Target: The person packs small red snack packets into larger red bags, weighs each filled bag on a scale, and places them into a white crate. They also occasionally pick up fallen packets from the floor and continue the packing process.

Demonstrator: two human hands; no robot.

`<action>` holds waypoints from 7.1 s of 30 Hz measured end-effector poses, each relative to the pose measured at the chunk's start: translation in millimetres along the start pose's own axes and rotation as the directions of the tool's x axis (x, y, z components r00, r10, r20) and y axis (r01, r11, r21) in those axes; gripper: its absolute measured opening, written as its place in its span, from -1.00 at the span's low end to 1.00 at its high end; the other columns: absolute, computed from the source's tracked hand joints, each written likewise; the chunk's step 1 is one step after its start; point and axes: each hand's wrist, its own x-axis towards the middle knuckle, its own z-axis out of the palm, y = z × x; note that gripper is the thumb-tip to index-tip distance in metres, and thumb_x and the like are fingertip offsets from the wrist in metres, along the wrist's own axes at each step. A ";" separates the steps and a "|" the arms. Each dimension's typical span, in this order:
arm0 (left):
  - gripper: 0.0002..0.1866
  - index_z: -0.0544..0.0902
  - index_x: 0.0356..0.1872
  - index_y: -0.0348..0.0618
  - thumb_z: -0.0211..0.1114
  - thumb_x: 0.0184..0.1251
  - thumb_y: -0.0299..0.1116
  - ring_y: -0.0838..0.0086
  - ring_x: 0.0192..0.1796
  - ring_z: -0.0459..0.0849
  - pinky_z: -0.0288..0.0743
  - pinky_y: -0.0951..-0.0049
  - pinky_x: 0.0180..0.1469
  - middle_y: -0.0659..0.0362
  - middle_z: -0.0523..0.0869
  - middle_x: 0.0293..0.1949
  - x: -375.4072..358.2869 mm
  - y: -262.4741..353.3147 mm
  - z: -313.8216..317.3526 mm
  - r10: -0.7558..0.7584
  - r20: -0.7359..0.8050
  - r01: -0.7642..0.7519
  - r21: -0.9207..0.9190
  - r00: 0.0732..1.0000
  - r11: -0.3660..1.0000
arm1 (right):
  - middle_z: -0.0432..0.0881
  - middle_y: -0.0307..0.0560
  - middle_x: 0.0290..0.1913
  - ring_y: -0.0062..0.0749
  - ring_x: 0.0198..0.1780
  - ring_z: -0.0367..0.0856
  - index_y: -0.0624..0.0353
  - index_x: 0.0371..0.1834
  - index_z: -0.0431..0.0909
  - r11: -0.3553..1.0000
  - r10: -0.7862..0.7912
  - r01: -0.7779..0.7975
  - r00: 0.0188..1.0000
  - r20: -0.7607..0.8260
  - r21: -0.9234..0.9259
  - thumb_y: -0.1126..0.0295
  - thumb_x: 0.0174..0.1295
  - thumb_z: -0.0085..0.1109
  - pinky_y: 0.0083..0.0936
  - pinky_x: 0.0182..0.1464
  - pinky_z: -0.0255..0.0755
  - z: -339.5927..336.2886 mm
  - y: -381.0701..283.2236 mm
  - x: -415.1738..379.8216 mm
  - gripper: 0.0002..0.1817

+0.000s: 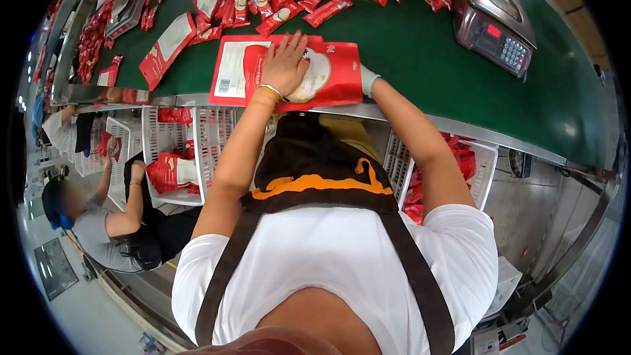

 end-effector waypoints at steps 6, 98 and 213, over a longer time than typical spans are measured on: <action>-0.38 0.31 0.46 -0.06 -0.04 0.42 -0.05 0.15 0.55 0.13 -0.10 -0.03 0.54 0.11 0.23 0.52 -1.9 2.1 -1.6 0.015 0.005 -0.015 -0.004 1.000 1.000 | 0.68 0.09 -0.02 -0.01 -0.01 0.64 0.06 -0.12 0.71 0.761 0.013 -0.253 0.927 -0.376 -0.598 0.30 0.18 0.07 -0.25 0.11 0.49 -124.0 29.0 62.7 -0.71; -0.80 0.45 -0.18 -0.12 0.23 0.28 -0.32 -0.01 -0.13 0.68 0.50 0.06 -0.13 -0.05 0.71 -0.25 81.7 2.9 -13.8 0.182 0.312 -0.026 -0.444 0.933 0.896 | 0.61 -0.07 0.17 -0.37 0.22 0.51 0.34 0.35 0.33 0.935 0.257 -0.125 0.884 -0.390 0.332 0.19 0.28 0.27 -0.42 0.26 0.39 -41.6 6.7 -33.8 -0.34; -0.56 0.51 0.20 -0.32 0.18 0.25 -0.57 0.04 0.38 0.41 0.27 0.19 0.39 -0.10 0.47 0.31 -15.3 84.6 -90.0 -0.035 -0.410 -0.230 -0.579 0.911 0.782 | 0.68 0.04 -0.22 -0.27 -0.19 0.66 0.27 -0.15 0.65 0.874 0.028 -0.432 0.503 -0.864 -0.222 0.49 0.29 0.16 -0.43 -0.06 0.53 -43.6 -7.7 -274.3 -0.86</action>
